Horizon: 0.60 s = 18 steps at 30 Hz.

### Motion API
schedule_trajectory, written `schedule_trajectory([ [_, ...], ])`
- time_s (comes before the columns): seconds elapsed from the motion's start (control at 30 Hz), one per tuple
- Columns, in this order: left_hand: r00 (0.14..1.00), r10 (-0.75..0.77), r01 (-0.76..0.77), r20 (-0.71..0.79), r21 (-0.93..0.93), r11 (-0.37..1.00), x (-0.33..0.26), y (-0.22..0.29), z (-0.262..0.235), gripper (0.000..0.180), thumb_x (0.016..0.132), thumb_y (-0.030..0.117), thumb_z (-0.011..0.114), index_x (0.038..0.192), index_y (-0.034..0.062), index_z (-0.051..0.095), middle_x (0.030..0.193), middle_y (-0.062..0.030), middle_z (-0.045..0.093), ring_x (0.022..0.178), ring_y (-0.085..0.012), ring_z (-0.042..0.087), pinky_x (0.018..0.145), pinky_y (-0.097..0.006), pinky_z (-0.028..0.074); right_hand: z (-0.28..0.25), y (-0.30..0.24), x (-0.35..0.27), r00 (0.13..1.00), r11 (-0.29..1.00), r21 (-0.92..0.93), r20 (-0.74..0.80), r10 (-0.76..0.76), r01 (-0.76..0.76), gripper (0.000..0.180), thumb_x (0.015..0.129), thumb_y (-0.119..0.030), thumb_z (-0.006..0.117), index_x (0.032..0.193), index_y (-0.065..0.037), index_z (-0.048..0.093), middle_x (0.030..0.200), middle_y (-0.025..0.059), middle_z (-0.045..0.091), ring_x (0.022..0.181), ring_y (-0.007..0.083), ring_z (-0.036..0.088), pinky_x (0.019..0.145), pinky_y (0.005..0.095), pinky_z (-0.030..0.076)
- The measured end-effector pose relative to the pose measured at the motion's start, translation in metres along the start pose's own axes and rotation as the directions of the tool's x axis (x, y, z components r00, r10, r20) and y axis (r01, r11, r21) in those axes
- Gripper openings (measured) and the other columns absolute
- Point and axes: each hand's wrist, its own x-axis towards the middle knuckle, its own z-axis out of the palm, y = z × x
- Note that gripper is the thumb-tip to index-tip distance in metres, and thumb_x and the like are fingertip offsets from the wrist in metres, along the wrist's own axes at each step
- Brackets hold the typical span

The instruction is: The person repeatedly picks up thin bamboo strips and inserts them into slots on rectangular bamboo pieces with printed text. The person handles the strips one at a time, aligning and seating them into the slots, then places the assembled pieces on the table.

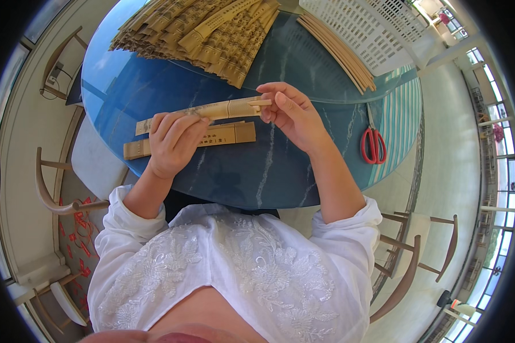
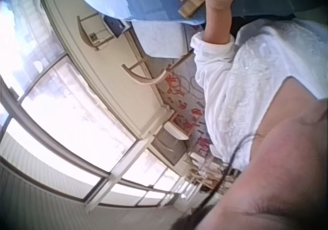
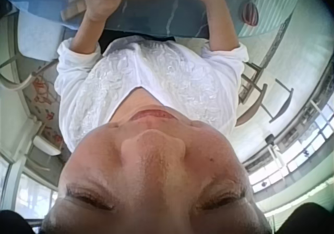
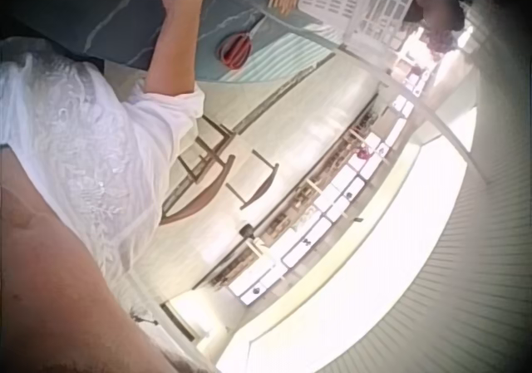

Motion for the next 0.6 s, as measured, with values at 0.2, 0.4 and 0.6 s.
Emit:
schedule_trajectory([
  [0.2,1.0,0.014,-0.014,-0.001,-0.009,1.0,-0.001,0.0,0.0,0.025,0.07,0.006,0.08,0.093,0.0073,0.07,0.092,-0.0015,0.064,0.079,-0.0185,0.061,0.07,-0.033,0.046,0.001,-0.004,0.001,0.978,0.984,-0.011,0.109,0.178,-0.178,0.059,0.1,-0.038,0.056,0.137,0.007,0.048,0.11,0.0111,0.065,0.089,0.0157,0.062,0.085,0.0299,0.053],
  [0.4,0.999,0.044,-0.044,-0.01,-0.031,0.999,-0.003,0.0,0.0,0.024,0.07,0.005,0.08,0.092,0.0066,0.07,0.093,-0.0021,0.063,0.077,-0.0184,0.06,0.069,-0.033,0.046,0.012,-0.005,-0.002,0.966,0.981,0.004,0.173,0.191,-0.195,0.066,0.1,-0.043,0.054,0.14,0.009,0.045,0.114,0.014,0.064,0.099,0.0185,0.064,0.089,0.0319,0.053],
  [0.6,0.997,0.075,-0.075,-0.009,-0.023,0.997,-0.001,0.001,-0.001,0.023,0.07,0.004,0.078,0.092,0.0063,0.07,0.093,-0.0025,0.062,0.076,-0.0185,0.06,0.068,-0.034,0.046,0.002,0.001,-0.002,0.974,0.988,-0.04,0.163,0.154,-0.149,0.042,0.102,-0.026,0.054,0.128,0.007,0.056,0.11,0.0131,0.066,0.096,0.0183,0.065,0.087,0.0314,0.054],
])
